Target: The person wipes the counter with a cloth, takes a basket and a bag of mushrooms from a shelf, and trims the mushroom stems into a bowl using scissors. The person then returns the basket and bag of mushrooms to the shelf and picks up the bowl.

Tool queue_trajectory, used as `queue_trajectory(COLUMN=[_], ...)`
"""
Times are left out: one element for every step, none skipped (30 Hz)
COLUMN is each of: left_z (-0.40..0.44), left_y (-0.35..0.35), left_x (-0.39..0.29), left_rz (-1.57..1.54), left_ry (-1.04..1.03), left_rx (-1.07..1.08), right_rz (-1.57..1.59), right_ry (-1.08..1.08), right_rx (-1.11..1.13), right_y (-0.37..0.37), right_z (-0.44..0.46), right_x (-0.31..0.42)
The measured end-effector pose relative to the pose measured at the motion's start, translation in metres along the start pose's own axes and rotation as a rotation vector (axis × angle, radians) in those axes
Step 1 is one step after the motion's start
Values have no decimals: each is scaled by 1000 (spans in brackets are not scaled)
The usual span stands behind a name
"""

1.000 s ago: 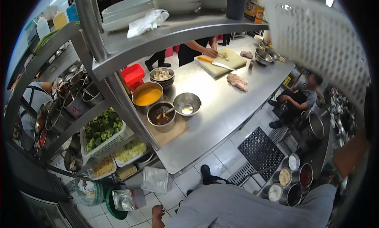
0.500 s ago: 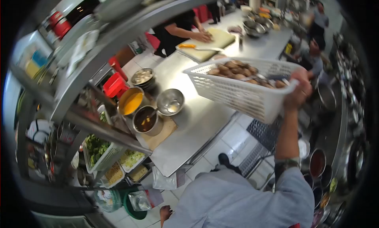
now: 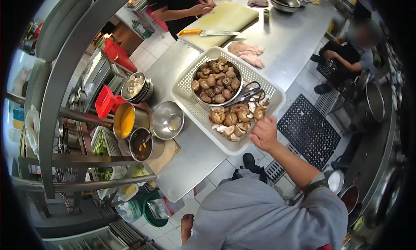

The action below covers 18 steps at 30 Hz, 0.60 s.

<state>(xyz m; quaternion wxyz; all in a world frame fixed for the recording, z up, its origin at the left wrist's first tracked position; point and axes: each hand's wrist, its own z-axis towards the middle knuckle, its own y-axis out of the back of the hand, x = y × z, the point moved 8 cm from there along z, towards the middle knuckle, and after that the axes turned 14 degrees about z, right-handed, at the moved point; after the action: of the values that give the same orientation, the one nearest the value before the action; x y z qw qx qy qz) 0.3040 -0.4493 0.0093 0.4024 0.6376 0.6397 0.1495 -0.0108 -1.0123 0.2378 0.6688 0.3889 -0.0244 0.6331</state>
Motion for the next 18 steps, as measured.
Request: queue_trajectory(left_z=[-22, -35, -36, -34, -33, -36, -39, -41, -37, -29, -24, -32, -36, -41, -51, -58, -61, -61], left_y=[8, 10, 9, 6, -1, -6, -9, -11, -14, -18, -22, -20, -17, -9, -1, 10, 17, 22], left_x=[-36, -64, -68, -72, -77, -82, -87, -88, -83, -76, -74, -87, -103, -133, -162, -196, -223, -245], left_rz=[-10, -21, 5, 23, 38, 54, 72, 90, 152, 214, 271, 239, 204, 166, 157, 149, 138, 118], left_ry=[-77, -156, -121, -93, -65, -37, -11, 13, -45, -104, -164, -144, -125, -106, -114, -122, -130, -203], left_rx=[-2, -4, 15, 36, 58, 66, 74, 79, 32, -17, -69, -72, -80, -89, -92, -94, -98, -121], right_rz=[43, 83, 120, 221, 213, 206, 197, 109, 20, -70, -79, -88, -97, -77, -89, -103, -119, -146], right_ry=[-29, -56, -87, -166, -229, -300, -372, -377, -381, -381, -391, -396, -397, -350, -375, -399, -420, -396], right_rx=[11, 22, 32, 40, 59, 81, 100, 176, 253, 328, 413, 501, 588, 621, 659, 697, 735, 744], right_y=[-2, 2, 6, 8, 9, 10, 8, 5, 5, 4, -1, -8, -16, -22, -26, -28, -31, -35], right_z=[3, 11, 19, 29, 44, 61, 76, 92, 104, 109, 108, 105, 103, 100, 97, 98, 97, 94], right_x=[-1, 1, 2, -2, -12, -26, -42, -57, -75, -88, -97, -106, -115, -117, -115, -112, -110, -116])
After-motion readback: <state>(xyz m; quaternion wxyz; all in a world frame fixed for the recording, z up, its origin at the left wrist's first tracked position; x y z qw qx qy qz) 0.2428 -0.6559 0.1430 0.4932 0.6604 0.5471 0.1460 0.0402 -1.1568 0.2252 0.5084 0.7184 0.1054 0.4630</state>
